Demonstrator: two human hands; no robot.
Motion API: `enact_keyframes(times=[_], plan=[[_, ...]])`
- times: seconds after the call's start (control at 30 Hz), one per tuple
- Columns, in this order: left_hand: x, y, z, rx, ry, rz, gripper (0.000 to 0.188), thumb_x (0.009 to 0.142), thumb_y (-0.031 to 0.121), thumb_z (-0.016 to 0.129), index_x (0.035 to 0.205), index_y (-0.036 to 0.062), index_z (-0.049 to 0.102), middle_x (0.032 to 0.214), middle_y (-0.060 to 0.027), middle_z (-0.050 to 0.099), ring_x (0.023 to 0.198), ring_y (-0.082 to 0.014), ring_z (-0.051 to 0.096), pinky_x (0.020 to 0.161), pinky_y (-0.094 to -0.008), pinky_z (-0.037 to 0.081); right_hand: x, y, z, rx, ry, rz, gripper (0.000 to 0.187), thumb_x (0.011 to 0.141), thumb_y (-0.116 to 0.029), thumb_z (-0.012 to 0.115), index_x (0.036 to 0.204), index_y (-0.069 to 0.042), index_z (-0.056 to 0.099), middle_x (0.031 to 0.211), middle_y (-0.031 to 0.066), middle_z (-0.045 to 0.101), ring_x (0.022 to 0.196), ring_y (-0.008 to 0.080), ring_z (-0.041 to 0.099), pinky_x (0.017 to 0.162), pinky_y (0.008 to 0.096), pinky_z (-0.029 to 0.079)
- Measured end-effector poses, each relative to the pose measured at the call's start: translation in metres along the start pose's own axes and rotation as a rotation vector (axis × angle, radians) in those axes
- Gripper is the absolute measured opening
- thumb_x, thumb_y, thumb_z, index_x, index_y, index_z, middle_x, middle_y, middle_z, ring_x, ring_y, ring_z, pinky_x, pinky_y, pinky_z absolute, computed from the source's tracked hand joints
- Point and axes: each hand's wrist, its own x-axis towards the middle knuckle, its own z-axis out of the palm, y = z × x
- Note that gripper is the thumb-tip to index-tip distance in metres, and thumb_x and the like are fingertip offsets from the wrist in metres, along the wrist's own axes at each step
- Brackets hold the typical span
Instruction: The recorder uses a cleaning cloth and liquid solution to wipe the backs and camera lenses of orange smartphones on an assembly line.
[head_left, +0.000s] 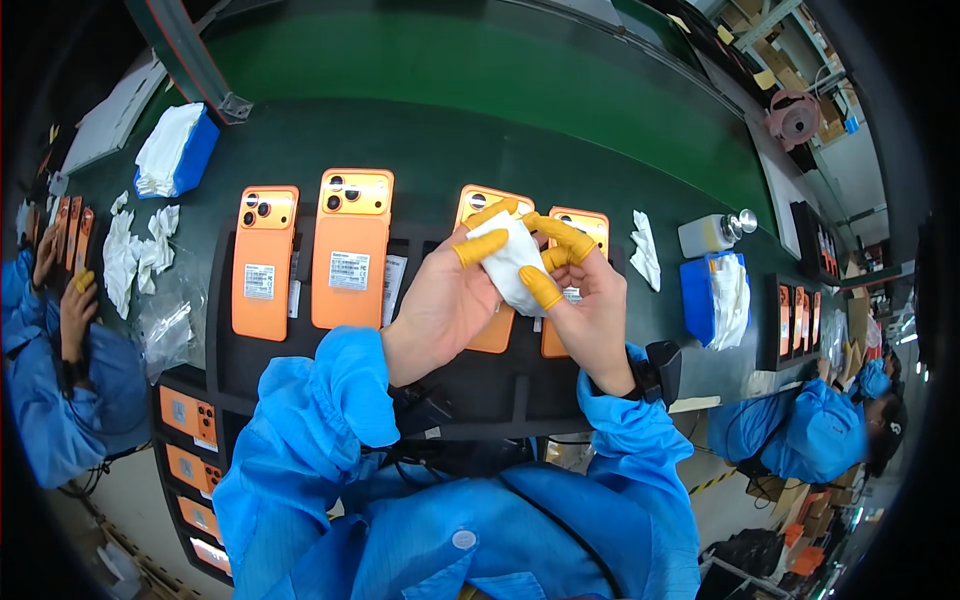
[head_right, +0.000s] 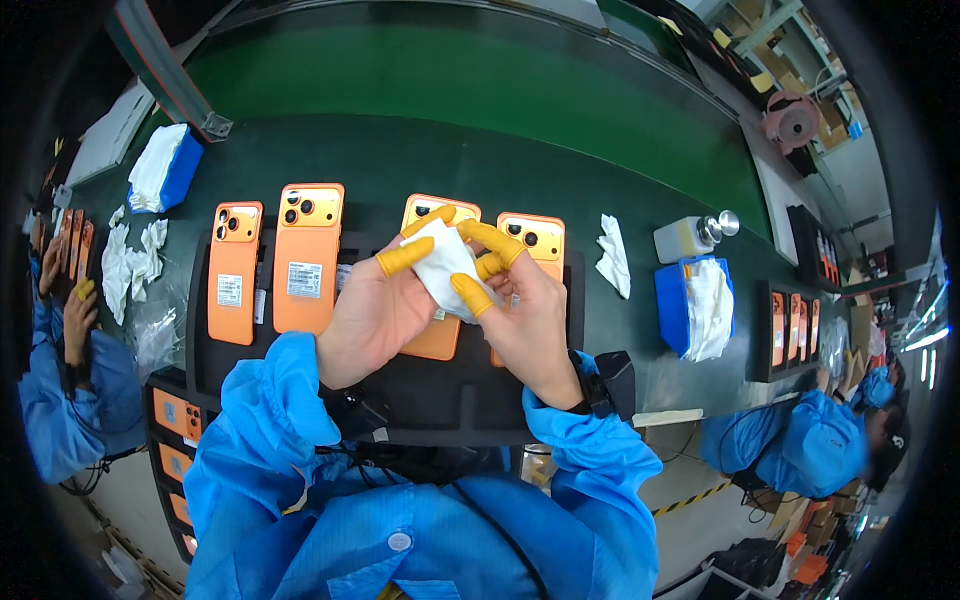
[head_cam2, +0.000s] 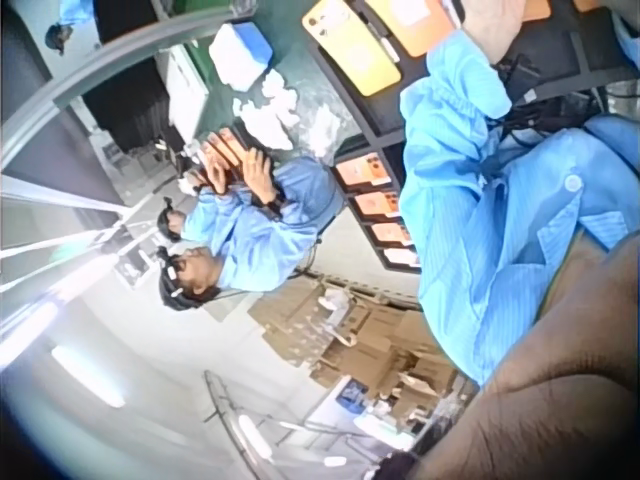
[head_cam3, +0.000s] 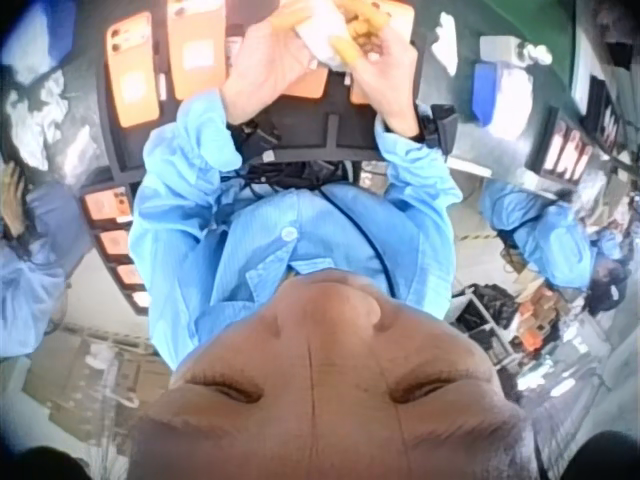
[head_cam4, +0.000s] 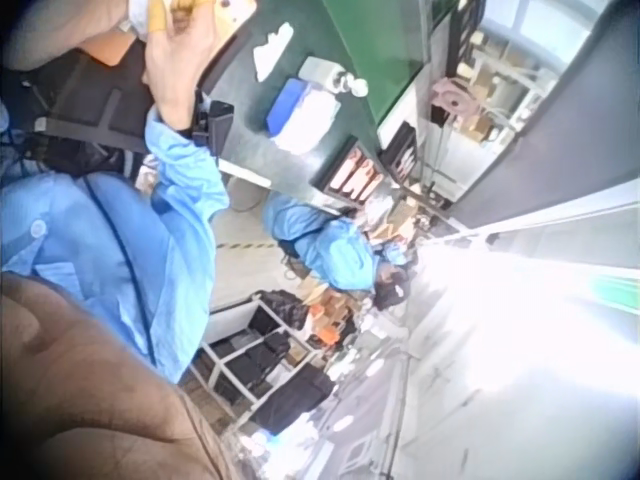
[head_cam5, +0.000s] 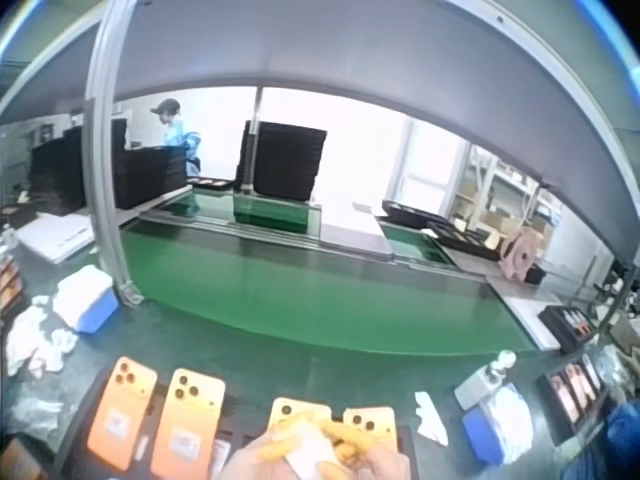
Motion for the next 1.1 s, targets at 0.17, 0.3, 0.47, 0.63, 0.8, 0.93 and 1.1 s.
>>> enact_keyframes(times=[0.17, 0.3, 0.47, 0.63, 0.8, 0.93, 1.1], plan=[[-0.002, -0.004, -0.003, 0.042, -0.071, 0.033, 0.044, 0.107, 0.012, 0.038, 0.150, 0.0024, 0.032, 0.149, -0.0174, 0.043, 0.137, -0.0300, 0.047, 0.113, -0.0466, 0.043, 0.001, 0.009, -0.003, 0.113, 0.052, 0.096, 0.041, 0.086, -0.002, 0.075, 0.124, 0.002, 0.062, 0.101, 0.0073, 0.069, 0.082, 0.0085, 0.064, 0.072, 0.0220, 0.053], [-0.006, -0.004, 0.004, 0.192, -0.085, 0.078, 0.049, 0.108, 0.013, 0.037, 0.155, 0.0116, 0.028, 0.154, -0.0127, 0.038, 0.137, -0.0295, 0.046, 0.112, -0.0491, 0.042, 0.007, 0.019, -0.010, 0.481, -0.078, 0.322, 0.032, 0.091, -0.009, 0.072, 0.120, 0.001, 0.063, 0.105, 0.0067, 0.068, 0.093, 0.0100, 0.065, 0.079, 0.0237, 0.053], [-0.012, -0.005, 0.007, 0.332, -0.109, 0.056, 0.051, 0.108, 0.014, 0.040, 0.157, 0.0189, 0.027, 0.156, -0.0097, 0.036, 0.135, -0.0287, 0.048, 0.109, -0.0515, 0.043, 0.015, 0.015, -0.022, 0.635, -0.256, 0.526, 0.024, 0.097, -0.013, 0.067, 0.117, -0.001, 0.066, 0.104, 0.0045, 0.070, 0.092, 0.0097, 0.067, 0.081, 0.0240, 0.054], [-0.052, 0.011, 0.029, 0.784, -0.091, 0.086, 0.053, 0.105, 0.014, 0.045, 0.155, 0.0119, 0.029, 0.152, -0.0130, 0.041, 0.129, -0.0299, 0.054, 0.103, -0.0443, 0.047, 0.023, 0.027, -0.098, 0.433, 0.136, 0.276, 0.020, 0.093, -0.008, 0.067, 0.112, -0.003, 0.070, 0.098, -0.0004, 0.070, 0.086, 0.0064, 0.063, 0.075, 0.0229, 0.050], [-0.139, 0.025, 0.026, 1.344, -0.488, 0.200, 0.039, 0.089, 0.008, 0.069, 0.128, 0.0044, 0.063, 0.128, -0.0152, 0.065, 0.117, -0.0305, 0.062, 0.103, -0.0401, 0.046, 0.049, 0.043, -0.227, -0.694, 0.765, -0.113, 0.018, 0.085, -0.010, 0.068, 0.100, -0.001, 0.072, 0.093, 0.0159, 0.071, 0.079, 0.0337, 0.068, 0.071, 0.0393, 0.053], [-0.146, -0.021, 0.006, 1.789, -0.477, 0.397, 0.044, 0.082, 0.008, 0.077, 0.124, 0.0027, 0.065, 0.133, -0.0164, 0.059, 0.125, -0.0368, 0.052, 0.107, -0.0418, 0.042, 0.050, 0.088, -0.245, -0.921, 0.605, -0.050, 0.015, 0.083, -0.009, 0.068, 0.096, -0.001, 0.071, 0.089, 0.0200, 0.068, 0.084, 0.0417, 0.065, 0.076, 0.0465, 0.053], [-0.133, -0.052, -0.020, 1.982, -0.416, 0.361, 0.046, 0.078, -0.001, 0.074, 0.122, -0.0031, 0.060, 0.123, -0.0180, 0.057, 0.115, -0.0366, 0.048, 0.098, -0.0427, 0.042, 0.047, 0.077, -0.246, -0.832, 0.552, 0.065, 0.021, 0.083, -0.008, 0.068, 0.102, 0.000, 0.070, 0.099, 0.0243, 0.069, 0.095, 0.0418, 0.066, 0.084, 0.0479, 0.052]])
